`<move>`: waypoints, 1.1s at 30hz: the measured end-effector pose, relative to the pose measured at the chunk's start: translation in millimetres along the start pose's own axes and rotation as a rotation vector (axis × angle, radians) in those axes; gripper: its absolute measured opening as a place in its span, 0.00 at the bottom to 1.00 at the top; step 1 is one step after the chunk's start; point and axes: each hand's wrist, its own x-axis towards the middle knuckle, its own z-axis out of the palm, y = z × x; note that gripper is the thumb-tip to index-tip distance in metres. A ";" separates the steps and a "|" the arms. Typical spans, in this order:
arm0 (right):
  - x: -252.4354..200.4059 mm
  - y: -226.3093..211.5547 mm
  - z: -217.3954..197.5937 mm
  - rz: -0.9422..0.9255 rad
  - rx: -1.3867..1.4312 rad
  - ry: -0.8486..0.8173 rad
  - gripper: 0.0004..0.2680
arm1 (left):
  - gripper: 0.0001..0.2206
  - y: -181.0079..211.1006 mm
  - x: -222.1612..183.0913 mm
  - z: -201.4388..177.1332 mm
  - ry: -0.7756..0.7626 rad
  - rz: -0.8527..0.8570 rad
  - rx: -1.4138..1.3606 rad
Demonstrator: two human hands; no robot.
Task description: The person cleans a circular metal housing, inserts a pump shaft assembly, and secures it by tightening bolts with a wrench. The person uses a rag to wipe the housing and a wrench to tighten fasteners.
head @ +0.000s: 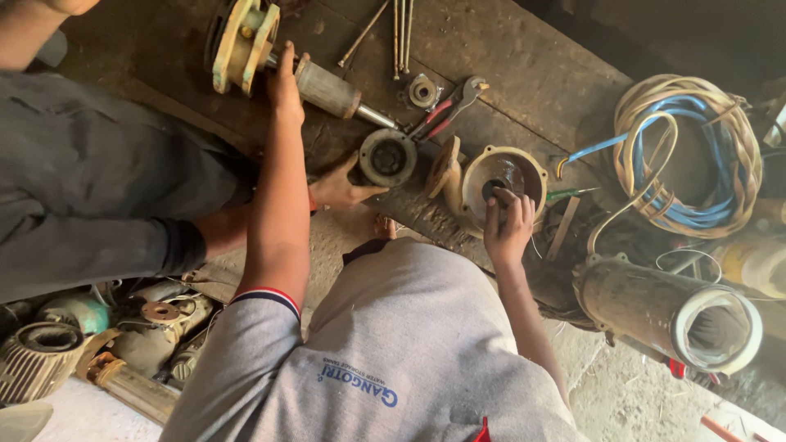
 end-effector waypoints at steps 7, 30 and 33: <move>0.1 0.7 -2.8 -0.023 -0.010 -0.004 0.06 | 0.24 2.4 -5.7 5.4 -0.068 -0.087 -0.097; 45.1 -41.5 16.1 -0.113 0.167 -0.277 0.07 | 0.17 8.4 -15.6 12.3 -0.226 -0.013 -0.371; 70.7 -50.3 53.0 -0.157 0.075 -0.353 0.10 | 0.22 12.0 -19.2 15.8 -0.165 -0.058 -0.240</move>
